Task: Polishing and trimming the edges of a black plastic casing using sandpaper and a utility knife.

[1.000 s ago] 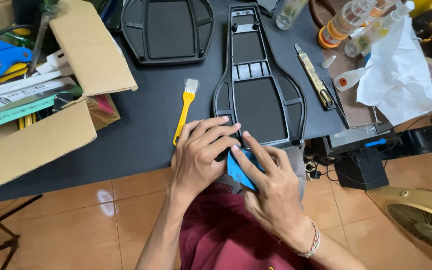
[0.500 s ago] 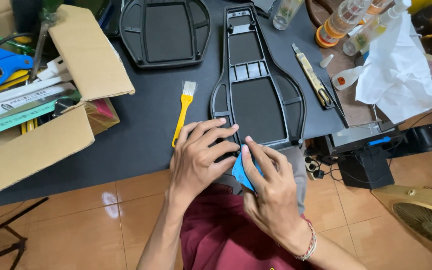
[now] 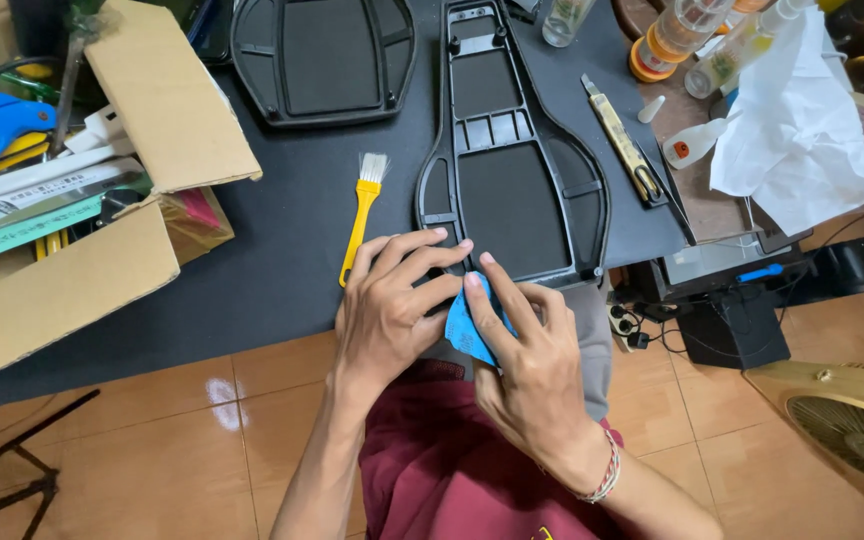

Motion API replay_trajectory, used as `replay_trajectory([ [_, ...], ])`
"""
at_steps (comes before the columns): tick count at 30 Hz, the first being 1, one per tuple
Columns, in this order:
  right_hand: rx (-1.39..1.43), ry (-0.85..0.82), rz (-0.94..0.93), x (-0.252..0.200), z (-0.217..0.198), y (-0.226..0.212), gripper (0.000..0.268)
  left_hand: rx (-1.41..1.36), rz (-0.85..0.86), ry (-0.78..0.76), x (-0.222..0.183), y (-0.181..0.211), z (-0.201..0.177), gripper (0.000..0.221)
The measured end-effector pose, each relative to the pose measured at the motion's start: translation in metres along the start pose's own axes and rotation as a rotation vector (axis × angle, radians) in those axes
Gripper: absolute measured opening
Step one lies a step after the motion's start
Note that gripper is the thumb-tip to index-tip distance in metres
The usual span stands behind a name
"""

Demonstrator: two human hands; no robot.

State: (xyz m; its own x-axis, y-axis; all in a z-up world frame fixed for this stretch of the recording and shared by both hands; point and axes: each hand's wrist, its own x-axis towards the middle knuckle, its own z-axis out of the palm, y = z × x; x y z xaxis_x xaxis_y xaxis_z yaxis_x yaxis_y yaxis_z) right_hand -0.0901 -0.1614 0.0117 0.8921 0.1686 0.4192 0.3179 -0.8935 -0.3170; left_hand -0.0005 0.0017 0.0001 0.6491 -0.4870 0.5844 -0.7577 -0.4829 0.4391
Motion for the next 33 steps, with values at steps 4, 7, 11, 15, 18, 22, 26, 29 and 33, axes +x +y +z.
replay_trajectory([
  [4,0.045,-0.004,0.01,-0.004,-0.004,-0.001,0.074,-0.012,-0.007,0.018,0.0,0.0,0.001,0.007],
  [7,0.049,-0.007,0.015,-0.003,-0.003,0.002,0.077,-0.012,-0.014,0.02,0.001,0.001,0.001,0.009],
  [11,0.027,0.0,0.015,0.0,-0.002,-0.002,0.065,-0.006,-0.007,0.021,0.0,0.001,0.0,0.006],
  [15,0.06,-0.007,0.032,-0.004,-0.008,-0.001,0.064,-0.02,-0.019,0.012,0.001,0.001,0.0,0.006],
  [18,0.057,-0.014,0.026,-0.001,-0.006,0.002,0.065,-0.005,-0.005,0.018,0.001,0.002,0.0,0.008],
  [22,0.044,0.006,0.029,0.005,-0.003,0.003,0.058,-0.001,0.001,0.013,0.002,0.0,0.001,0.006],
  [26,0.052,-0.011,0.036,-0.001,-0.005,0.003,0.063,-0.022,-0.02,0.013,0.002,0.0,0.001,0.005],
  [29,0.038,-0.022,0.037,-0.002,-0.006,0.004,0.062,-0.031,-0.025,0.006,0.001,0.001,0.0,0.006],
  [33,-0.021,-0.028,0.029,0.006,-0.004,0.003,0.062,-0.03,-0.023,0.011,0.0,0.001,0.0,0.011],
])
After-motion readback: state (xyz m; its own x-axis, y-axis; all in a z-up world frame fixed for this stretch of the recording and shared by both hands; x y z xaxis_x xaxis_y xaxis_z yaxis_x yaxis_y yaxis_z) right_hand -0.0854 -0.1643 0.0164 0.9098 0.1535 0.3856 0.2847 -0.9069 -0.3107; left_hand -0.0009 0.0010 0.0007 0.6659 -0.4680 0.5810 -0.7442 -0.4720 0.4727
